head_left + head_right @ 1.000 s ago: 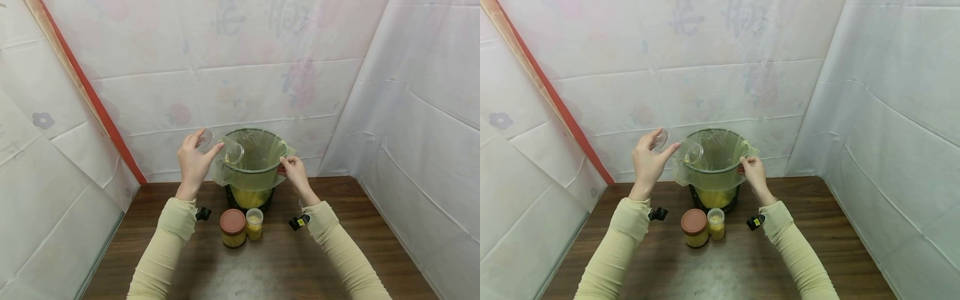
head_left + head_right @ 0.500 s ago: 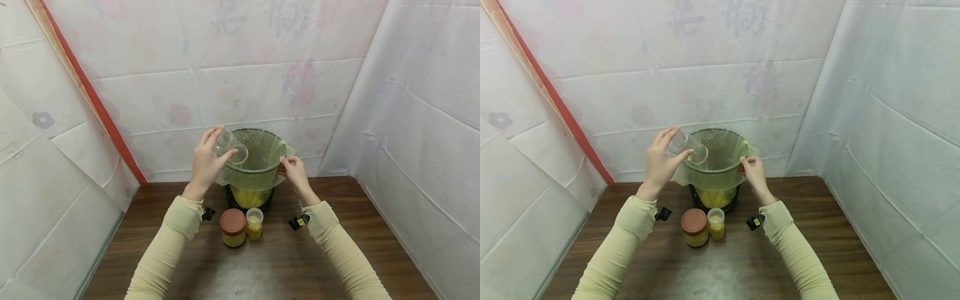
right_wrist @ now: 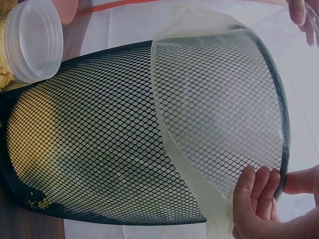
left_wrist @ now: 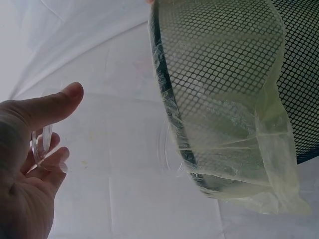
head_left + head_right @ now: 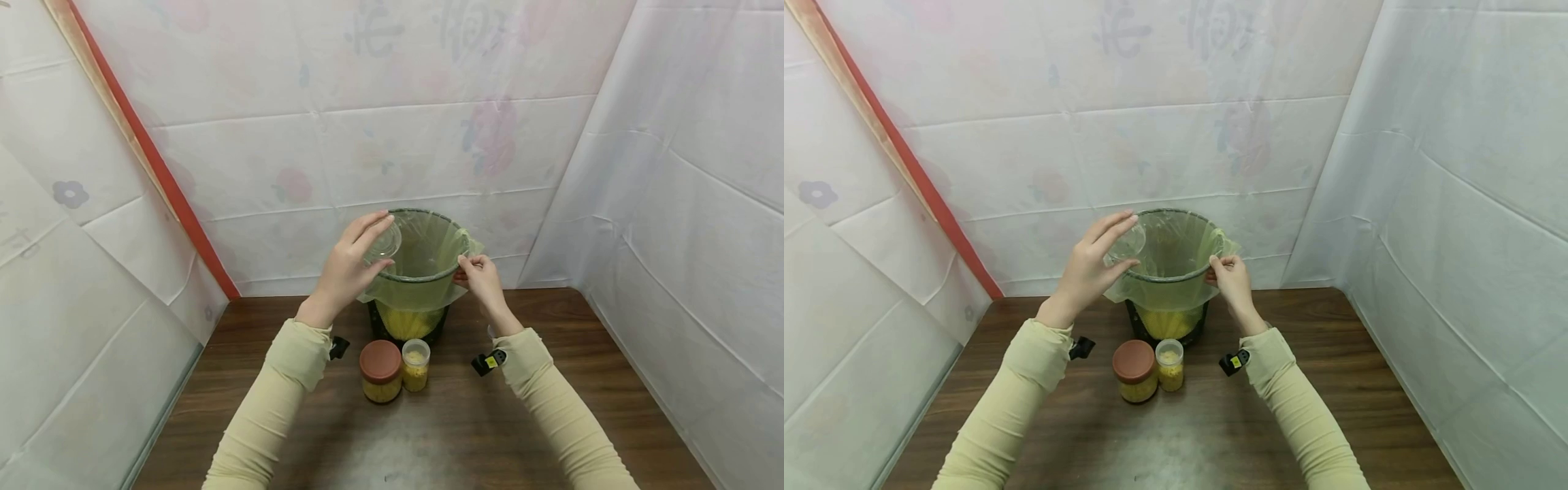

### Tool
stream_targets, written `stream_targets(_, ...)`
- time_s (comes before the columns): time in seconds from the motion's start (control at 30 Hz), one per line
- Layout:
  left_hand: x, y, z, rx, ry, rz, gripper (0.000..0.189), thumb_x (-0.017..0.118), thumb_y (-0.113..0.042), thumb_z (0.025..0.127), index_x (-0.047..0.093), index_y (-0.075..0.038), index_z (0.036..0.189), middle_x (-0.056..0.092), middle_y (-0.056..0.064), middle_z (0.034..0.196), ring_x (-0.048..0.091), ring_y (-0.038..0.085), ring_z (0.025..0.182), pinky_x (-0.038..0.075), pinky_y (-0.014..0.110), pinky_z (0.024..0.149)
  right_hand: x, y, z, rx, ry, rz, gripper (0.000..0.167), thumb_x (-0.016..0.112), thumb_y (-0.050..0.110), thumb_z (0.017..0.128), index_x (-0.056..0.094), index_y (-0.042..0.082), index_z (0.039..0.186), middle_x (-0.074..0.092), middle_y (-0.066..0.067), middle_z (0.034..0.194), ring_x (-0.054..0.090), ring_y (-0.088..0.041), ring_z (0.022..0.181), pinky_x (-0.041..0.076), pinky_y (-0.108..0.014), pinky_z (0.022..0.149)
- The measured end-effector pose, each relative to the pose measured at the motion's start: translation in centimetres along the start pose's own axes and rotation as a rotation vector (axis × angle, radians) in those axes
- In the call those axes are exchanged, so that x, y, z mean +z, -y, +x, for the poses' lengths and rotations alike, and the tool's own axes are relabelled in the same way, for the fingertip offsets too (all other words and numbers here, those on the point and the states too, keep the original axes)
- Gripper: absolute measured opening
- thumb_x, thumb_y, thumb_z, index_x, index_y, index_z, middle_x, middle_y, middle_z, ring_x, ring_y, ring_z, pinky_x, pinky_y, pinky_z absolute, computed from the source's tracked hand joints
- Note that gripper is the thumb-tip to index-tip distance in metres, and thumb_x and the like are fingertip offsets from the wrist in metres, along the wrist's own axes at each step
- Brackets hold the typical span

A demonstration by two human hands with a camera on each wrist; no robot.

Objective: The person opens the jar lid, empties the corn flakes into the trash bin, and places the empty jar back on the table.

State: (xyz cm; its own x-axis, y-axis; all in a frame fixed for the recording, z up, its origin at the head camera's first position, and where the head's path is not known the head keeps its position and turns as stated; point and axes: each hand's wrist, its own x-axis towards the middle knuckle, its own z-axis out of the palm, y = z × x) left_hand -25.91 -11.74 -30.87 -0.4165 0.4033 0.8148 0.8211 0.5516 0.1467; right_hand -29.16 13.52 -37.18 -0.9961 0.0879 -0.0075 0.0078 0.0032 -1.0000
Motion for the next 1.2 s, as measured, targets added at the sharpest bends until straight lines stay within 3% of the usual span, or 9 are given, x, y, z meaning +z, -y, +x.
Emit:
stream_targets(0.13,0.10,0.15,0.03,-0.048,-0.037,-0.003,0.071,0.080,-0.009,0.073,0.049,-0.004,0.137,0.049,0.016,0.137,0.045,0.027,0.127,0.040,0.034,0.104,-0.01,0.10,-0.14,0.000,0.005,-0.007,0.021,0.051,0.022,0.098,0.046,0.002,0.100,0.056,-0.003,0.082,0.061,-0.010,0.069,0.056,-0.030,0.077)
stream_targets(0.23,0.19,0.34,0.05,-0.120,-0.091,0.011,0.070,0.082,-0.016,0.073,0.051,-0.003,0.135,0.052,0.016,0.132,0.049,0.027,0.123,0.041,0.034,0.103,0.00,0.20,-0.26,0.001,0.005,-0.018,0.021,0.051,0.023,0.098,0.046,0.003,0.101,0.056,-0.003,0.083,0.061,-0.009,0.070,0.056,-0.030,0.077)
stream_targets(0.43,0.11,0.56,-0.05,-0.327,-0.208,0.052,0.067,0.082,-0.031,0.072,0.057,-0.003,0.128,0.059,0.016,0.120,0.058,0.028,0.108,0.048,0.038,0.093,0.01,0.12,-0.17,-0.003,0.003,-0.029,0.022,0.050,0.024,0.098,0.046,0.003,0.103,0.056,-0.003,0.084,0.060,-0.010,0.071,0.056,-0.031,0.079)
stream_targets(0.6,-0.25,0.47,-0.17,-0.541,-0.262,-0.021,0.067,0.079,-0.041,0.074,0.059,-0.003,0.125,0.060,0.016,0.117,0.061,0.029,0.100,0.051,0.038,0.088,0.05,0.12,-0.14,-0.001,-0.003,-0.023,0.022,0.051,0.024,0.098,0.047,0.003,0.101,0.056,-0.003,0.083,0.061,-0.010,0.070,0.056,-0.035,0.081)
stream_targets(0.73,-0.38,0.65,-0.34,-0.653,-0.274,-0.093,0.063,0.073,-0.046,0.079,0.059,-0.006,0.126,0.061,0.013,0.117,0.062,0.028,0.098,0.052,0.036,0.087,-0.01,0.17,-0.20,-0.005,0.002,-0.022,0.021,0.051,0.024,0.098,0.047,0.003,0.100,0.056,-0.003,0.082,0.061,-0.011,0.070,0.056,-0.035,0.081)
stream_targets(0.97,-0.17,0.91,-0.57,-0.711,-0.263,-0.142,0.064,0.067,-0.054,0.081,0.058,-0.009,0.126,0.060,0.010,0.116,0.064,0.026,0.097,0.052,0.036,0.085,-0.12,0.14,-0.27,-0.013,-0.001,-0.021,0.021,0.051,0.023,0.098,0.047,0.003,0.100,0.057,-0.003,0.080,0.061,-0.010,0.068,0.056,-0.030,0.076)
stream_targets(1.2,-0.55,0.45,-0.27,-0.618,-0.295,-0.098,0.064,0.076,-0.043,0.077,0.058,-0.007,0.127,0.059,0.012,0.119,0.060,0.028,0.100,0.049,0.039,0.089,-0.04,0.16,-0.50,-0.015,0.005,-0.013,0.020,0.052,0.022,0.098,0.047,0.003,0.100,0.057,-0.002,0.079,0.062,-0.009,0.068,0.056,-0.032,0.078)
